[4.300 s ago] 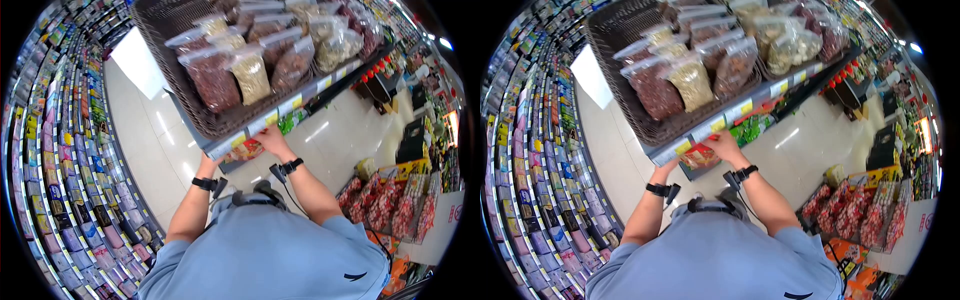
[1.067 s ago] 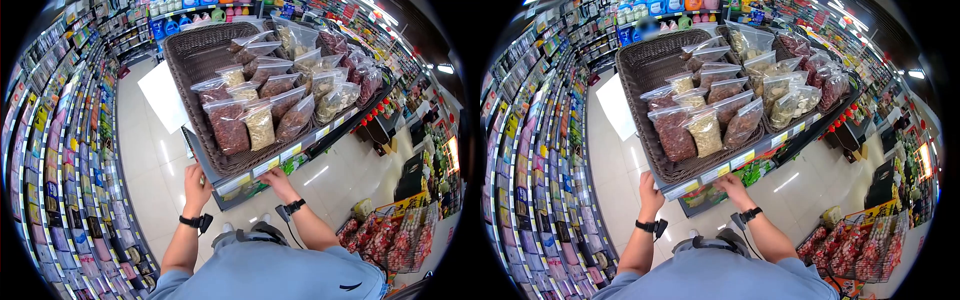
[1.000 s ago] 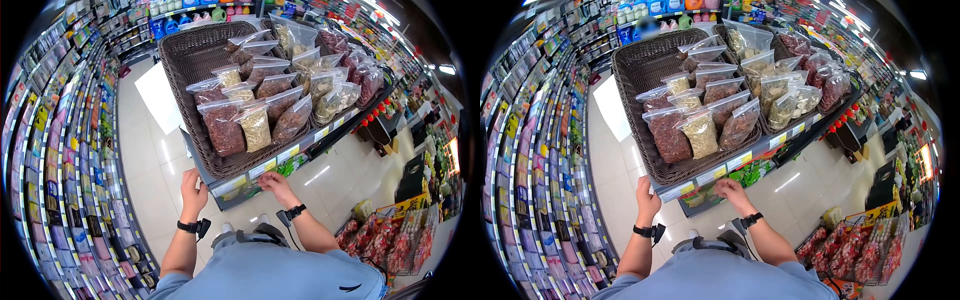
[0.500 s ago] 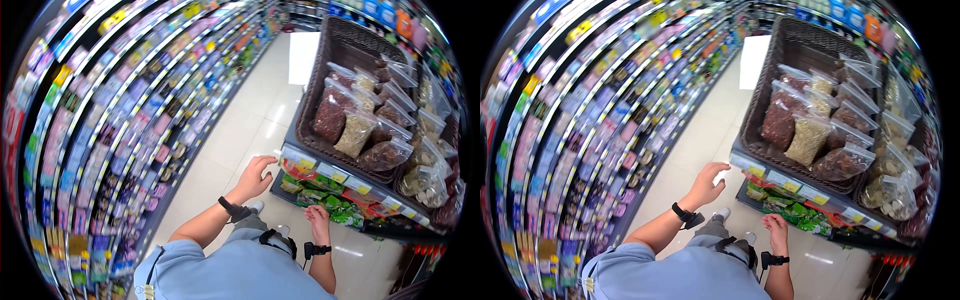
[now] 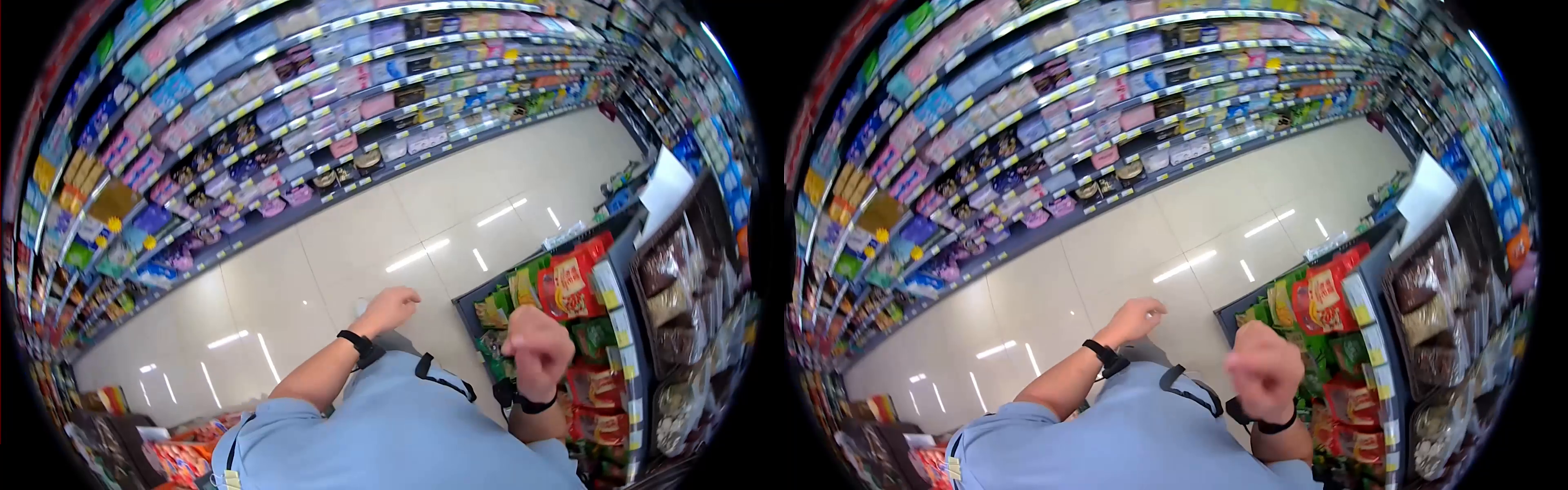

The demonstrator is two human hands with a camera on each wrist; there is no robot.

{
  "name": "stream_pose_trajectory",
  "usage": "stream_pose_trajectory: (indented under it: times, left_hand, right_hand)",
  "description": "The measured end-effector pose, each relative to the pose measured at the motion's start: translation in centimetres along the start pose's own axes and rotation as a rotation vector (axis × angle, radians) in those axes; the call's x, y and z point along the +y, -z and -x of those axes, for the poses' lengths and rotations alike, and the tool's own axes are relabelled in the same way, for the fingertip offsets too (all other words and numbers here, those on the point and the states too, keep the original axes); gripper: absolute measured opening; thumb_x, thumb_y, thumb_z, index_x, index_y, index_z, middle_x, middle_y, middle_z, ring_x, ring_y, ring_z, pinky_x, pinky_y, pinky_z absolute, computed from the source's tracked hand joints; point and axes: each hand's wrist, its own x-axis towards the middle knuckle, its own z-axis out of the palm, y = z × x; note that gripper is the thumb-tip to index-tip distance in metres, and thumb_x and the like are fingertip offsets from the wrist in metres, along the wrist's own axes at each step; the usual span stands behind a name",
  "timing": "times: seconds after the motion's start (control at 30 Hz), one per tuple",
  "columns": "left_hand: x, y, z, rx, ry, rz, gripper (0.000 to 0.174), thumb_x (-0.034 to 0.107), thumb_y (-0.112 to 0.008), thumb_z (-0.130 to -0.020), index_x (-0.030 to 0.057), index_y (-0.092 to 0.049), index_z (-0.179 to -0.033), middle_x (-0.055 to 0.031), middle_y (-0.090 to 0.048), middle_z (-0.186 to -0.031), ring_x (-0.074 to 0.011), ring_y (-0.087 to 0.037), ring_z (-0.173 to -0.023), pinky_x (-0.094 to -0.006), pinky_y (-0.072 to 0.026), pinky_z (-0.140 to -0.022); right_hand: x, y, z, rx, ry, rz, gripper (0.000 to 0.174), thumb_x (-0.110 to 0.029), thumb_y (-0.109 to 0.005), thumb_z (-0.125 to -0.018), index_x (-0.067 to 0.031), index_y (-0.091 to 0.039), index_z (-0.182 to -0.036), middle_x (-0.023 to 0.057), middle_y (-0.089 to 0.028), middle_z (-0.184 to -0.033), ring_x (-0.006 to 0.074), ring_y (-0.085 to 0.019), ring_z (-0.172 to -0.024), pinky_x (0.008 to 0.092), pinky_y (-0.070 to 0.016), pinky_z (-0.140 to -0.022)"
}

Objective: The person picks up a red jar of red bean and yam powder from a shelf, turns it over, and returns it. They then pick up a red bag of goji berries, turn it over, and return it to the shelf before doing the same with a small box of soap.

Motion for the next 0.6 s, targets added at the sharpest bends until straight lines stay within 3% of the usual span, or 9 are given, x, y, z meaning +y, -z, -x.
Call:
stream_pose_trajectory:
  times: [0.13, 0.2, 0.23, 0.3, 0.33, 0.4, 0.43, 0.53, 0.6]
  left_hand:
    - [-15.4, 1.2, 3.7, 0.052, 0.420, 0.190, 0.023, 0.017, -0.065, -0.092, 0.0051, -0.076, -0.109, -0.0154, -0.078, -0.102, -0.0294, -0.074, -0.091, -0.0398, -0.0587, -0.085]
    - [-27.7, 0.1, 8.2, 0.153, 0.555, 0.133, 0.026, 0.025, -0.066, -0.091, 0.0088, -0.078, -0.108, -0.0183, -0.077, -0.106, -0.0314, -0.074, -0.101, -0.0427, -0.0570, -0.090]
    - [-36.6, -1.3, 11.5, 0.129, 0.735, 0.234, 0.027, 0.028, -0.067, -0.091, 0.0101, -0.079, -0.108, -0.0186, -0.077, -0.106, -0.0337, -0.074, -0.102, -0.0436, -0.0569, -0.091]
    - [-45.3, 0.9, 17.9, 0.064, 0.904, 0.063, 0.022, 0.028, -0.067, -0.087, 0.0102, -0.080, -0.091, -0.0168, -0.078, -0.098, -0.0392, -0.072, -0.093, -0.0507, -0.0564, -0.084]
    - [-47.4, 2.5, 20.6, 0.192, 0.988, 0.148, 0.023, 0.028, -0.065, -0.086, 0.0092, -0.078, -0.085, -0.0169, -0.077, -0.088, -0.0374, -0.073, -0.085, -0.0508, -0.0560, -0.078]
    - [-46.3, 8.3, 24.1, 0.307, 1.112, 0.354, 0.024, 0.026, -0.064, -0.086, 0.0064, -0.077, -0.084, -0.0172, -0.075, -0.080, -0.0313, -0.073, -0.079, -0.0444, -0.0561, -0.073]
    - [-47.7, 9.6, 25.7, 0.365, 1.076, 0.258, 0.024, 0.026, -0.065, -0.088, 0.0063, -0.078, -0.088, -0.0154, -0.077, -0.083, -0.0302, -0.074, -0.081, -0.0425, -0.0573, -0.075]
    - [-49.4, 15.4, 27.3, 0.598, 1.100, 0.278, 0.024, 0.026, -0.067, -0.091, 0.0067, -0.079, -0.099, -0.0131, -0.079, -0.091, -0.0266, -0.075, -0.084, -0.0384, -0.0591, -0.079]
    - [-50.7, 16.1, 25.9, 0.681, 1.057, 0.346, 0.023, 0.024, -0.069, -0.091, 0.0060, -0.078, -0.102, -0.0128, -0.079, -0.092, -0.0248, -0.075, -0.083, -0.0375, -0.0592, -0.077]
  right_hand:
    - [-0.5, -8.9, -9.5, -0.461, 0.447, -0.194, 0.010, -0.007, -0.073, -0.095, -0.0100, -0.076, -0.104, 0.0086, -0.072, -0.089, 0.0197, -0.062, -0.067, 0.0328, -0.0456, -0.062]
    - [-0.1, -14.6, -12.6, -0.496, 0.347, -0.294, 0.038, -0.007, -0.077, -0.095, -0.0232, -0.065, -0.127, 0.0083, -0.076, -0.097, 0.0204, -0.064, -0.065, 0.0341, -0.0455, -0.061]
    - [0.5, -17.2, -14.5, -0.501, 0.321, -0.292, 0.038, -0.007, -0.077, -0.095, -0.0232, -0.065, -0.127, 0.0083, -0.076, -0.097, 0.0204, -0.064, -0.065, 0.0341, -0.0455, -0.061]
    - [2.6, -22.5, -18.2, -0.619, 0.346, -0.464, 0.043, -0.006, -0.076, -0.096, -0.0266, -0.063, -0.131, 0.0106, -0.075, -0.100, 0.0210, -0.063, -0.062, 0.0351, -0.0447, -0.058]
    - [3.4, -25.6, -18.9, -0.633, 0.340, -0.472, 0.043, -0.006, -0.076, -0.096, -0.0266, -0.063, -0.131, 0.0106, -0.075, -0.100, 0.0210, -0.063, -0.062, 0.0351, -0.0447, -0.058]
    - [4.7, -31.1, -19.7, -0.384, 0.452, -0.543, 0.047, -0.010, -0.058, -0.105, -0.0407, -0.058, -0.141, 0.0082, -0.073, -0.101, 0.0162, -0.049, -0.056, 0.0370, -0.0392, -0.052]
    - [6.8, -31.7, -21.3, -0.611, 0.419, -0.687, 0.045, -0.007, -0.076, -0.096, -0.0285, -0.061, -0.133, 0.0120, -0.075, -0.101, 0.0204, -0.062, -0.061, 0.0354, -0.0431, -0.057]
    - [9.0, -39.0, -24.8, -0.692, 0.444, -0.898, 0.032, -0.007, -0.076, -0.097, -0.0197, -0.067, -0.125, 0.0097, -0.075, -0.097, 0.0212, -0.062, -0.060, 0.0348, -0.0413, -0.055]
    - [10.2, -43.0, -25.3, -0.610, 0.542, -0.921, 0.039, -0.005, -0.066, -0.099, -0.0283, -0.064, -0.130, 0.0099, -0.073, -0.097, 0.0188, -0.055, -0.057, 0.0342, -0.0392, -0.053]
